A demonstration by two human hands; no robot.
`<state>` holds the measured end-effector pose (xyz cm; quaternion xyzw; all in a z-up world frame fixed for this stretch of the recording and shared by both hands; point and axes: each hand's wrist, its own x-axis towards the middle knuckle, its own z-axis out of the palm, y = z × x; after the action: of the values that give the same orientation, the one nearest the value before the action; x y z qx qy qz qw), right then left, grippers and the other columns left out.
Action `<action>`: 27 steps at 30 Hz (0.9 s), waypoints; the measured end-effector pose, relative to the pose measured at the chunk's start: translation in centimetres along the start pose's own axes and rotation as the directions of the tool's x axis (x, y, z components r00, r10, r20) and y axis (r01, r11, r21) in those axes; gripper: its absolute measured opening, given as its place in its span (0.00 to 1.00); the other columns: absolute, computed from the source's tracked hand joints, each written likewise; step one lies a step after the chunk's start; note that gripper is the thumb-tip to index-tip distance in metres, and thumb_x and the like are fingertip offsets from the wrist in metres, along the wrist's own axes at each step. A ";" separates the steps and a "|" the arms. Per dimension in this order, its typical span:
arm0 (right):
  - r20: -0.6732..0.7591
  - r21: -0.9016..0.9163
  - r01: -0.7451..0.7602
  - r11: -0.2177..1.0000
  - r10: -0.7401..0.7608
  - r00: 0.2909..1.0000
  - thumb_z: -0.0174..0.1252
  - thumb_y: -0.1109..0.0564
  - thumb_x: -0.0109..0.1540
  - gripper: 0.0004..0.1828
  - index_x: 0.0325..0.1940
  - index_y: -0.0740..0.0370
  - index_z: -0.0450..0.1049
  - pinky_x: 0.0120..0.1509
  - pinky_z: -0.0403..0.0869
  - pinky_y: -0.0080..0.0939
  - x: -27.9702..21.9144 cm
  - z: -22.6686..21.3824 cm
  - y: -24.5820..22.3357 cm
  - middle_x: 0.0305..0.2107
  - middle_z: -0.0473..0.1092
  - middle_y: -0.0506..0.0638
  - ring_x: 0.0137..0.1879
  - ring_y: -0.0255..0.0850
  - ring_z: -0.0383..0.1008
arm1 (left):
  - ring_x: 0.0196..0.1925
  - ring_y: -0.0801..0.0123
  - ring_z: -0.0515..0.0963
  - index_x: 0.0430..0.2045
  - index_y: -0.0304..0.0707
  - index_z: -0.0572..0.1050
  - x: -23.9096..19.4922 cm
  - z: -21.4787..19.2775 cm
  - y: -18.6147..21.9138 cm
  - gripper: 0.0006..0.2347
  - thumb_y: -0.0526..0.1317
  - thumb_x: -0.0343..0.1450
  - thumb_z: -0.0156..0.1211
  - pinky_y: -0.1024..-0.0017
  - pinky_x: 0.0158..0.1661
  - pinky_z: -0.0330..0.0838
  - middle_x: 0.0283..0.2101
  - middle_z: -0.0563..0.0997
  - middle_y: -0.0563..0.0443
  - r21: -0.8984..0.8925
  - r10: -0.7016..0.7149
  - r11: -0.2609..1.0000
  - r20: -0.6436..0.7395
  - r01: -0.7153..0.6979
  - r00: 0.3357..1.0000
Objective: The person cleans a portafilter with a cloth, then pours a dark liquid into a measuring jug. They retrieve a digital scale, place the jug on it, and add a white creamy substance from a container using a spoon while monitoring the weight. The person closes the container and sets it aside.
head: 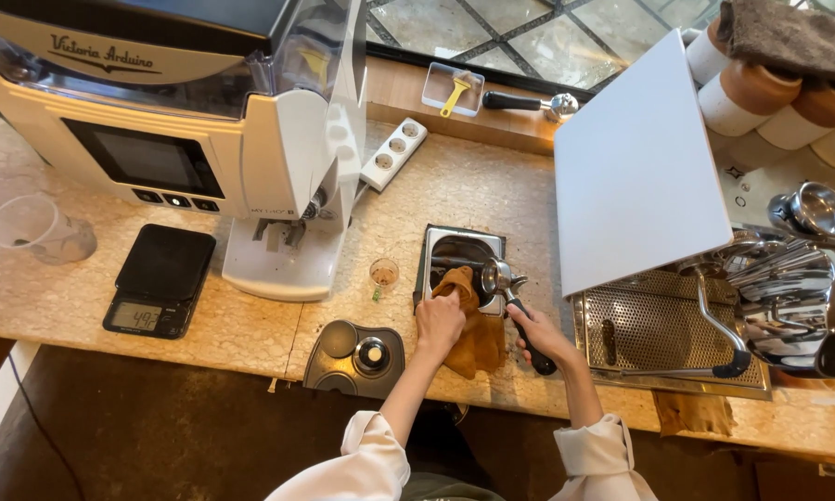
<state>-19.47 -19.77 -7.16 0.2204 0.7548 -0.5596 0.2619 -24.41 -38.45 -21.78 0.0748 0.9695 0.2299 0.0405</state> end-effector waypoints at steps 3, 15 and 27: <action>-0.023 0.006 -0.029 1.000 0.029 0.999 0.54 0.37 0.68 0.25 0.42 0.64 0.66 0.15 0.70 0.45 -0.2 -0.1 0.1 0.14 0.62 0.54 0.12 0.45 0.67 | 0.39 0.38 0.84 0.40 0.46 0.77 -1.4 -5.1 2.0 0.10 0.43 0.69 0.53 0.48 0.38 0.80 0.40 0.82 0.36 -0.176 0.014 0.984 -0.033 -0.020 0.999; -0.019 0.041 -0.043 0.998 0.044 0.999 0.55 0.37 0.67 0.26 0.43 0.65 0.68 0.15 0.72 0.46 -2.0 0.9 -1.0 0.14 0.63 0.54 0.12 0.45 0.69 | 0.50 0.55 0.77 0.42 0.37 0.76 0.4 1.0 2.1 0.12 0.42 0.67 0.58 0.59 0.41 0.80 0.44 0.75 0.45 -0.020 0.049 0.998 -0.139 -0.052 0.989; 0.016 0.158 -0.015 0.987 0.013 1.000 0.54 0.38 0.69 0.24 0.46 0.63 0.68 0.13 0.69 0.41 -2.7 0.3 2.3 0.13 0.62 0.52 0.11 0.43 0.66 | 0.66 0.31 0.65 0.50 0.24 0.73 1.8 -4.1 2.8 0.17 0.25 0.67 0.45 0.52 0.65 0.63 0.60 0.67 0.21 -0.532 0.457 0.703 -0.171 -0.472 0.873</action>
<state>-15.88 -19.53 -7.18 0.2415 0.7045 -0.6174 0.2533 -26.31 -37.48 -16.88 0.2983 0.8091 0.5062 -0.0114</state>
